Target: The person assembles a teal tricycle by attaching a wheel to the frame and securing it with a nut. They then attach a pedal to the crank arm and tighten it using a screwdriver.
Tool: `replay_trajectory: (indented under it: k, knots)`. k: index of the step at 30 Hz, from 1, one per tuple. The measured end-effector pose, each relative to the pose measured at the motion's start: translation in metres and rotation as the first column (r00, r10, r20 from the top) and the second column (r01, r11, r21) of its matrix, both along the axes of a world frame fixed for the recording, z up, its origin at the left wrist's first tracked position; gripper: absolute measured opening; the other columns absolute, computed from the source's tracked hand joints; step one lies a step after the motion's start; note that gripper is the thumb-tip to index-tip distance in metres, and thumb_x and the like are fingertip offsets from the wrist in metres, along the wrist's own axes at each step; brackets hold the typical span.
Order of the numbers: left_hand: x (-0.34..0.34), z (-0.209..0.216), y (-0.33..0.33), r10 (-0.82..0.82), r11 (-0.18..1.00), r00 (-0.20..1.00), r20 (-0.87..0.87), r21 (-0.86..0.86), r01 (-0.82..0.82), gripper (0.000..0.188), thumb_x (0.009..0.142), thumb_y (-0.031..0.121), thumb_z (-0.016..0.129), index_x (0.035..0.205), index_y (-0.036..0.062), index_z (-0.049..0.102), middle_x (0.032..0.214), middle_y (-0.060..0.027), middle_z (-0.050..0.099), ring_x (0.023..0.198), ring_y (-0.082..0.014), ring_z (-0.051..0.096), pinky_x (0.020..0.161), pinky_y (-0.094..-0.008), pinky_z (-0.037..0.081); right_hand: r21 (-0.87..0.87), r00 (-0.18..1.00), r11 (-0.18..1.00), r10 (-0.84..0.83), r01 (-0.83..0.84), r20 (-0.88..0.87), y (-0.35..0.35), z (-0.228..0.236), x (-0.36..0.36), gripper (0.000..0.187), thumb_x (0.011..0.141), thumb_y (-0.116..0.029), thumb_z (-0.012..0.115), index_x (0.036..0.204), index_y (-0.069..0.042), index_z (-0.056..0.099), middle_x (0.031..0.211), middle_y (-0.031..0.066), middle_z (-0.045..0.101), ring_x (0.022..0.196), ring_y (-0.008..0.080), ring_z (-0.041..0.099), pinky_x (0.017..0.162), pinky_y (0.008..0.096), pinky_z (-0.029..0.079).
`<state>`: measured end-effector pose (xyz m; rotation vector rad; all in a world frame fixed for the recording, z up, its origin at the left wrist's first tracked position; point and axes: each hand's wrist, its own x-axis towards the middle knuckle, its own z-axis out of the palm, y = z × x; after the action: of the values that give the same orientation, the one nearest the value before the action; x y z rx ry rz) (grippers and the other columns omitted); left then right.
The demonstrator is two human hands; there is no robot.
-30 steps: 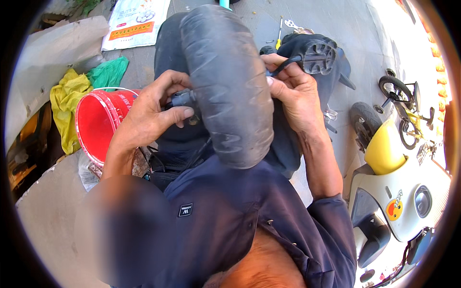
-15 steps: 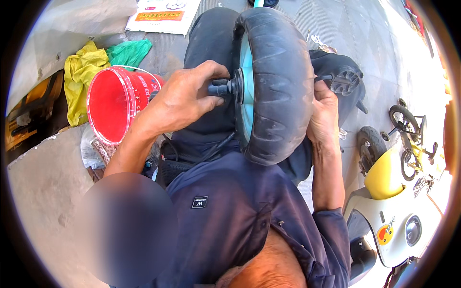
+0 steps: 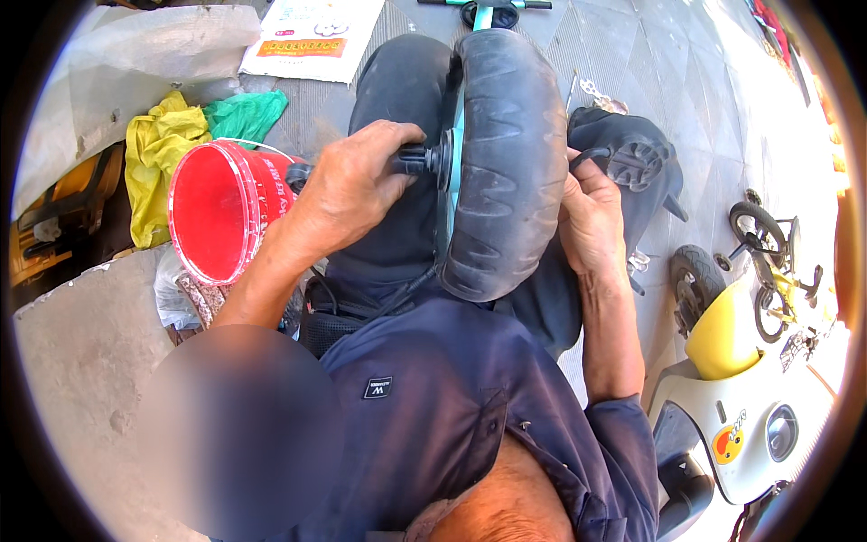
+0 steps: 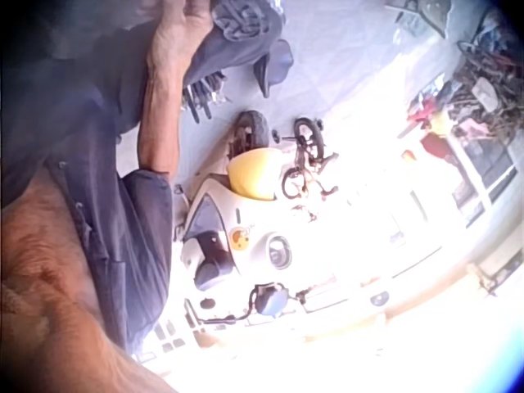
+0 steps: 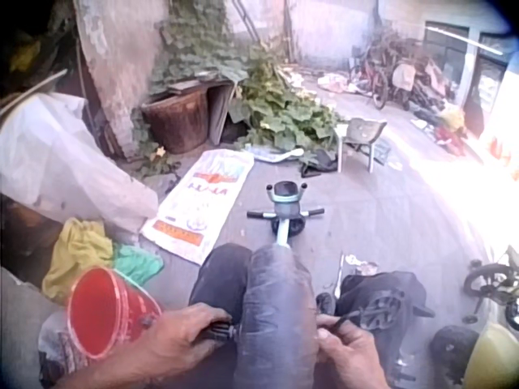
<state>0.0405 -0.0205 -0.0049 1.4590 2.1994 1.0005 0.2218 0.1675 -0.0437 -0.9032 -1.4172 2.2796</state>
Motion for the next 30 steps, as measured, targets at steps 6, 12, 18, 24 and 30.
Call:
replay_trajectory:
  k: [6, 12, 18, 24, 30]
  knots:
    - [0.0, -0.003, -0.001, 0.015, 1.0, 1.0, 0.002, -0.006, -0.015, 0.039, 0.071, -0.006, 0.066, 0.108, 0.0007, 0.057, 0.093, -0.017, 0.059, 0.083, -0.0358, 0.06, 0.072, -0.0392, 0.048, -0.005, 1.0, 1.0, 0.019, -0.019, 0.02, 0.002, 0.004, -0.001, 0.038, 0.096, -0.026, 0.057, 0.115, 0.007, 0.058, 0.074, 0.0105, 0.064, 0.063, 0.0157, 0.063, 0.062, 0.0272, 0.054]
    - [0.0, -0.003, -0.004, 0.053, 0.996, 0.997, 0.058, -0.075, -0.049, 0.039, 0.071, -0.004, 0.067, 0.108, -0.0001, 0.057, 0.093, -0.0171, 0.059, 0.084, -0.0355, 0.059, 0.074, -0.0396, 0.048, 0.006, 1.0, 1.0, 0.024, -0.024, 0.019, -0.001, 0.003, -0.004, 0.046, 0.099, -0.037, 0.049, 0.111, 0.006, 0.059, 0.071, 0.0112, 0.063, 0.062, 0.0156, 0.062, 0.062, 0.0276, 0.053]
    - [-0.001, -0.014, -0.001, 0.004, 1.0, 1.0, -0.03, -0.027, -0.005, 0.042, 0.068, -0.006, 0.069, 0.108, -0.0004, 0.058, 0.1, -0.0165, 0.061, 0.094, -0.034, 0.06, 0.08, -0.0352, 0.049, 0.019, 1.0, 1.0, -0.025, 0.025, 0.007, -0.004, -0.002, -0.005, 0.046, 0.1, -0.039, 0.047, 0.108, 0.004, 0.06, 0.069, 0.0121, 0.063, 0.059, 0.0163, 0.061, 0.062, 0.0287, 0.053]
    - [-0.006, -0.005, 0.003, 0.04, 0.997, 0.997, -0.07, 0.063, -0.035, 0.037, 0.072, -0.004, 0.067, 0.106, 0.001, 0.055, 0.094, -0.0169, 0.058, 0.088, -0.037, 0.058, 0.074, -0.0397, 0.048, -0.019, 0.996, 0.996, -0.083, 0.082, -0.027, -0.002, 0.002, -0.015, 0.044, 0.099, -0.039, 0.048, 0.103, 0.003, 0.061, 0.074, 0.0118, 0.063, 0.058, 0.0144, 0.061, 0.056, 0.0281, 0.054]
    - [-0.018, -0.009, 0.009, 0.081, 0.991, 0.996, -0.027, 0.107, -0.077, 0.034, 0.073, -0.004, 0.066, 0.106, -0.0002, 0.059, 0.091, -0.0169, 0.06, 0.082, -0.0337, 0.061, 0.071, -0.0362, 0.049, -0.012, 0.997, 0.998, -0.063, 0.063, -0.049, 0.003, 0.01, -0.026, 0.044, 0.098, -0.039, 0.05, 0.098, 0.003, 0.062, 0.075, 0.0094, 0.063, 0.055, 0.0121, 0.06, 0.05, 0.0266, 0.053]
